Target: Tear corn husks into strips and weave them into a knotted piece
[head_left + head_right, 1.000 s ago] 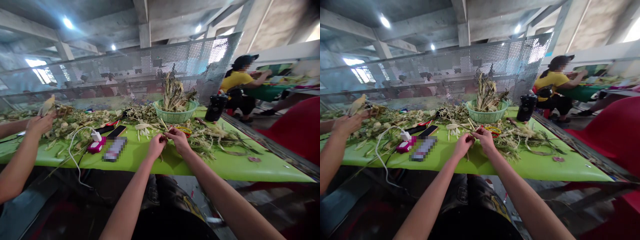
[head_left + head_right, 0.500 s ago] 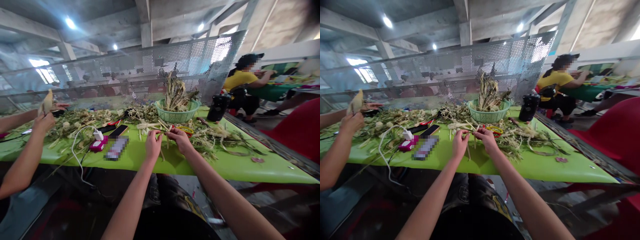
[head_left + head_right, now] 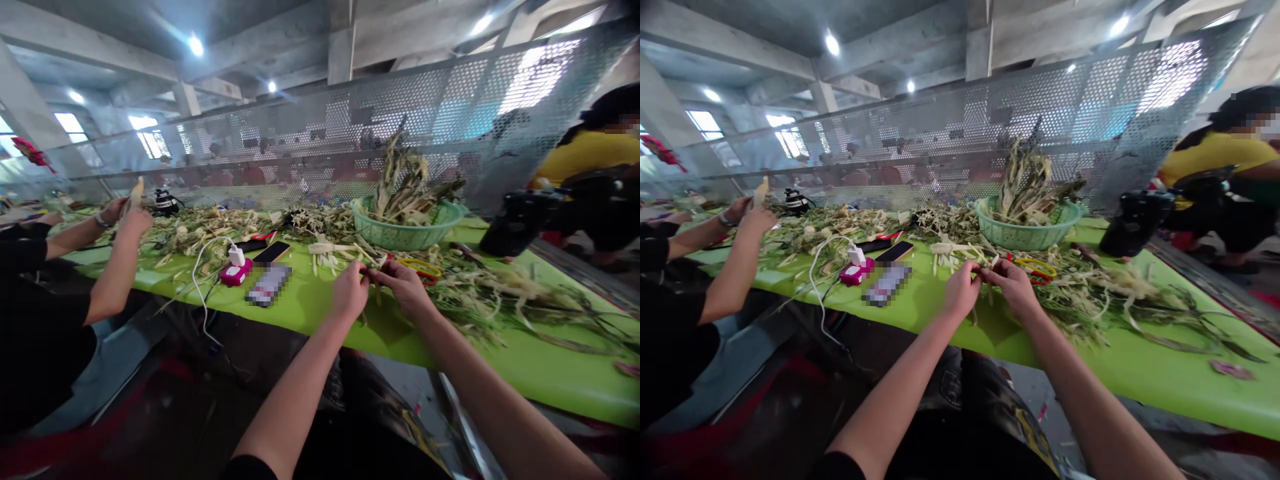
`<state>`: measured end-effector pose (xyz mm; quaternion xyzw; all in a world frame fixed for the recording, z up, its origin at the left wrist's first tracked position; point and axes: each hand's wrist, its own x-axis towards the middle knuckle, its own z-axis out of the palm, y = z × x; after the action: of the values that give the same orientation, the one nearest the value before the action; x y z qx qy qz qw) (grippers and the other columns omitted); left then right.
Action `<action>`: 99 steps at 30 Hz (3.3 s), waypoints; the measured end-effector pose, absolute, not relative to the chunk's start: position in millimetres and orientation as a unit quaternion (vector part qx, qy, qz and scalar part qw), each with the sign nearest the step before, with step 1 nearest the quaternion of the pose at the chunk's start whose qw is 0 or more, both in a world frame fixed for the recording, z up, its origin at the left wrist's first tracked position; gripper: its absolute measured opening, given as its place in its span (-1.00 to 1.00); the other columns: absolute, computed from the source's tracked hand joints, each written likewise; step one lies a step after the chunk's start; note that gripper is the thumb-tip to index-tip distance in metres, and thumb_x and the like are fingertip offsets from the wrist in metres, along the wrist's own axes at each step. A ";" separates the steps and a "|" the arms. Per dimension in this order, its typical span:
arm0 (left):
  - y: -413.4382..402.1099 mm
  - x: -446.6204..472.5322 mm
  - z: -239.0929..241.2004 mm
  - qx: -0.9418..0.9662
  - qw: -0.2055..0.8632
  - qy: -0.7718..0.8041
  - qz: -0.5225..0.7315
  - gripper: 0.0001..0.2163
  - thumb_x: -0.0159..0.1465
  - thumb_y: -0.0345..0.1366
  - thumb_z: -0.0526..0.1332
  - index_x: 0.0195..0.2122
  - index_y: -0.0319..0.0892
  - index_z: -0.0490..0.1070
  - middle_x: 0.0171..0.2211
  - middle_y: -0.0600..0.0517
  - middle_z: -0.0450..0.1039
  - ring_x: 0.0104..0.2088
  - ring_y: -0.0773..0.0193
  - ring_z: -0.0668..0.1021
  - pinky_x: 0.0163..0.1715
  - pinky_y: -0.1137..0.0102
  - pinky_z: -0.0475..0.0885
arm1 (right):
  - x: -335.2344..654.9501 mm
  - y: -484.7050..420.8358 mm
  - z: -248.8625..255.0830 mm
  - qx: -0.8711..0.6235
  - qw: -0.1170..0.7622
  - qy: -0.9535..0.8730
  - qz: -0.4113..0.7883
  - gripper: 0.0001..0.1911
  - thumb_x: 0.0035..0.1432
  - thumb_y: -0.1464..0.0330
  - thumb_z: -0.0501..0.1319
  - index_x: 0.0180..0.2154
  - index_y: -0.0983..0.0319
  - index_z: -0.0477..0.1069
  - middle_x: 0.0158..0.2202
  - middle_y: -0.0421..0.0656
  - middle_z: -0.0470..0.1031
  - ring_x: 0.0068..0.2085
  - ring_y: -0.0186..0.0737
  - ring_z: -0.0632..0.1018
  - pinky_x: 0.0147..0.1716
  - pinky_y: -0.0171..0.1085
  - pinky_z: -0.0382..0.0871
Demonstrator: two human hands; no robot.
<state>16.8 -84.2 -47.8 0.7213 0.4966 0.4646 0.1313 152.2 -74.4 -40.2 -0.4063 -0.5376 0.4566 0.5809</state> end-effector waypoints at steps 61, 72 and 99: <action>-83.5 0.9 -43.4 0.624 0.341 0.454 0.537 -0.75 0.27 -0.11 0.14 -0.34 -0.19 0.46 -0.39 0.01 0.47 -0.33 0.26 0.47 -0.27 0.38 0.33 | 150.9 -81.7 -33.8 -0.440 0.549 -0.633 0.322 -0.75 -0.12 0.16 0.38 -0.48 0.19 0.49 -0.53 -0.23 0.43 -0.46 -0.27 0.37 -0.42 -0.27 0.25; -83.4 -3.7 -43.1 0.588 0.441 0.415 0.537 -0.73 0.24 -0.12 0.18 -0.20 -0.20 0.52 -0.37 0.00 0.52 -0.37 0.29 0.48 -0.30 0.40 0.38 | 158.9 -82.4 -34.0 -0.421 0.550 -0.615 0.377 -0.75 -0.06 0.16 0.36 -0.37 0.19 0.56 -0.42 -0.19 0.52 -0.37 -0.23 0.45 -0.31 -0.25 0.31; -87.7 -3.0 -39.7 0.662 0.481 0.325 0.473 -0.71 0.23 -0.07 0.19 -0.21 -0.17 0.54 -0.30 -0.01 0.53 -0.26 0.25 0.50 -0.12 0.37 0.35 | 157.2 -76.7 -37.3 -0.401 0.621 -0.555 0.381 -0.71 -0.07 0.16 0.34 -0.48 0.20 0.33 -0.53 -0.30 0.26 -0.47 -0.35 0.25 -0.41 -0.30 0.14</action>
<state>-3.0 -87.7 -39.7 0.6622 0.3252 0.4732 0.4815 157.2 -76.7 -37.3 -0.4014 -0.5547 0.3813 0.6211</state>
